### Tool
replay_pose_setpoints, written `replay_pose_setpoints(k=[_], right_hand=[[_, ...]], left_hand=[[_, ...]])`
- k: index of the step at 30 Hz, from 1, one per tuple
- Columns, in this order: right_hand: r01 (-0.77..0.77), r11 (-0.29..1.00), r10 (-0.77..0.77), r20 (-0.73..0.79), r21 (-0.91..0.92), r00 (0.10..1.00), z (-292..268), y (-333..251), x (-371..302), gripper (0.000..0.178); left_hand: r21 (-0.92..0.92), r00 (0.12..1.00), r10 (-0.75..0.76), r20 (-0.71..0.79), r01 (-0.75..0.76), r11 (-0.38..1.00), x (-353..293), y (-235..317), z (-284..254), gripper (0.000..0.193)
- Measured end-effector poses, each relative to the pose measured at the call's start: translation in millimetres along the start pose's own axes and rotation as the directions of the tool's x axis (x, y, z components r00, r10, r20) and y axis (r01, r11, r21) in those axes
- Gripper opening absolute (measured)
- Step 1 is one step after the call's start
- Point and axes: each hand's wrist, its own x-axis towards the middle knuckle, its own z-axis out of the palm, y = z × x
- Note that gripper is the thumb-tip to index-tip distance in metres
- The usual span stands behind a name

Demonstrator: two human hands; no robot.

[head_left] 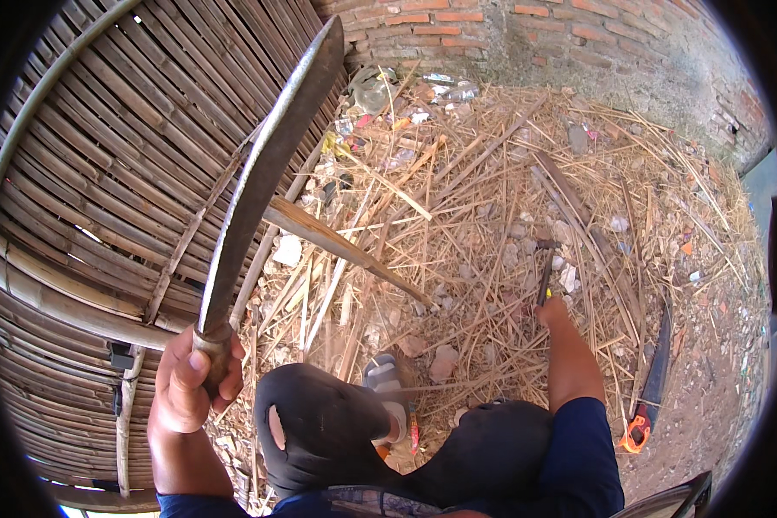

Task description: The person peels and whittles a thin wooden stick using a large blade and then hammers a small metal pin or nail into it.

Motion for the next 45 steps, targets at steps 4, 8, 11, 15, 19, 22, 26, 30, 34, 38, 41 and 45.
replay_pose_setpoints(k=[4, 8, 11, 15, 19, 22, 26, 30, 34, 38, 41, 45], right_hand=[[-0.076, 0.951, 0.07, 0.029, 0.299, 0.997, -2.7, 2.9, 2.0, 0.041], [-0.357, 0.619, 0.177, 0.319, 0.7, 0.931, -22.3, -5.7, -30.0, 0.025], [-0.403, 0.394, 0.122, 0.387, 0.826, 0.914, -38.0, 9.4, -45.4, 0.018], [-0.319, 0.184, -0.217, 0.355, 0.93, 0.909, -79.5, 4.0, -99.2, 0.012], [-0.12, 0.094, -0.315, 0.144, 0.988, 0.938, -157.0, -50.7, -184.2, 0.034], [0.023, 0.183, -0.312, 0.036, 0.983, 0.949, -206.6, -79.3, -235.3, 0.047], [0.24, 0.561, -0.283, -0.089, 0.792, 0.955, -234.4, -73.5, -254.9, 0.053], [0.229, 0.203, -0.254, -0.175, 0.952, 0.951, -237.9, -104.1, -309.6, 0.043], [0.309, 0.059, -0.475, -0.245, 0.949, 0.845, -258.8, -153.5, -376.6, 0.037], [0.217, 0.029, -0.531, -0.169, 0.976, 0.831, -265.5, -219.5, -398.1, 0.04], [0.188, 0.094, -0.476, -0.122, 0.978, 0.871, -233.6, -266.2, -394.7, 0.03], [0.432, 0.049, -0.485, -0.356, 0.901, 0.799, -169.9, -296.7, -380.0, 0.042]], left_hand=[[0.008, 1.0, 0.018, 0.01, -0.018, 1.0, -0.9, -1.5, 2.6, 0.065], [0.02, 1.0, 0.0, 0.03, 0.0, 1.0, -4.1, -1.1, -1.3, 0.065], [0.031, 0.998, 0.02, 0.06, -0.022, 0.999, -3.0, -4.5, -4.0, 0.065], [0.043, 0.997, 0.052, 0.065, -0.055, 0.998, -4.5, -9.8, -11.9, 0.061], [0.033, 0.991, 0.083, 0.109, -0.087, 0.996, -5.6, -14.8, -19.3, 0.047], [0.011, 0.986, 0.123, 0.11, -0.125, 0.992, -9.6, -24.3, -29.4, 0.038], [0.023, 0.979, 0.144, 0.143, -0.149, 0.989, -2.8, -22.4, -28.7, 0.036], [0.037, 0.987, 0.136, 0.086, -0.14, 0.99, -4.4, -34.4, -38.6, 0.036], [0.029, 0.991, 0.113, 0.075, -0.115, 0.993, -11.0, -33.4, -45.7, 0.039], [0.065, 0.99, 0.126, 0.069, -0.13, 0.989, -17.9, -38.8, -48.8, 0.038], [0.016, 0.99, 0.105, 0.09, -0.107, 0.994, -21.6, -39.9, -45.0, 0.038], [-0.042, 0.991, 0.075, 0.111, -0.071, 0.997, -33.6, -39.5, -47.4, 0.037]])
